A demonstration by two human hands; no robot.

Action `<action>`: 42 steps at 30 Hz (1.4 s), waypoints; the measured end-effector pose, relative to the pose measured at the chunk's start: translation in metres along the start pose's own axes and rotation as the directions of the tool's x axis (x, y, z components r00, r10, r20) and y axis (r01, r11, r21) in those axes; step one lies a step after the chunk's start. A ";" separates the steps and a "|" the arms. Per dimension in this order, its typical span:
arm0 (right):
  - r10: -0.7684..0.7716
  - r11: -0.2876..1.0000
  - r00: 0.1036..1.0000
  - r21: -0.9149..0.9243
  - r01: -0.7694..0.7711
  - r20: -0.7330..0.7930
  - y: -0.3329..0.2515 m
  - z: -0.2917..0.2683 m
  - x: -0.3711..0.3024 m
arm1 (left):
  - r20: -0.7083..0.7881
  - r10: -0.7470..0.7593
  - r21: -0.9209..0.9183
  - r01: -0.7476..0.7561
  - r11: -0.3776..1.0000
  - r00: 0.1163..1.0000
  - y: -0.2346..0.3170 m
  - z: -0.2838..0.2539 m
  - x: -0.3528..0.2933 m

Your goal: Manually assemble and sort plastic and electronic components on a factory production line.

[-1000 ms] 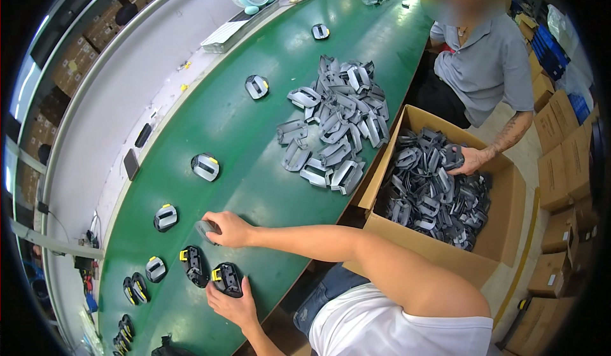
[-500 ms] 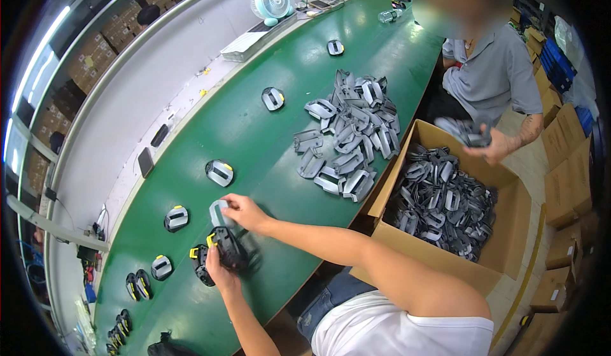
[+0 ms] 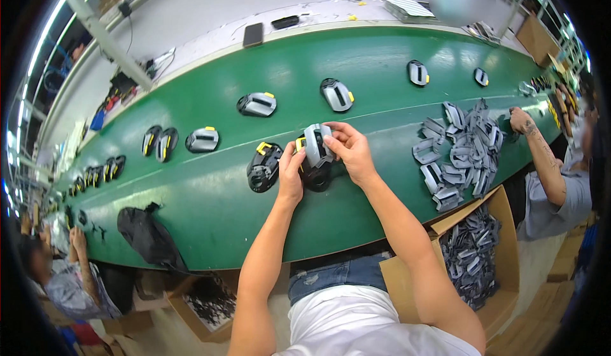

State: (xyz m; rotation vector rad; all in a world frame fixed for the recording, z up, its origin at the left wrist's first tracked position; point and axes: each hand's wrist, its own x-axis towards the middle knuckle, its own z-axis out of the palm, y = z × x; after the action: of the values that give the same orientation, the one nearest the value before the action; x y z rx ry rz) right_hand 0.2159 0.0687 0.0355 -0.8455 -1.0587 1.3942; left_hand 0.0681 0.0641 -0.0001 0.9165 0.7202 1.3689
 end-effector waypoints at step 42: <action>-0.019 0.971 0.980 -0.229 0.065 0.200 0.006 -0.002 -0.010 | 0.093 0.430 0.644 -0.384 0.661 0.898 0.023 0.003 -0.002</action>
State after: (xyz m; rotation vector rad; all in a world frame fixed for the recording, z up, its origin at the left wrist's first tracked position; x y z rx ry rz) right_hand 0.2170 0.0596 0.0283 -0.8611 -1.4073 1.3537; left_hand 0.0586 0.0608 0.0213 1.6807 1.1311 1.5697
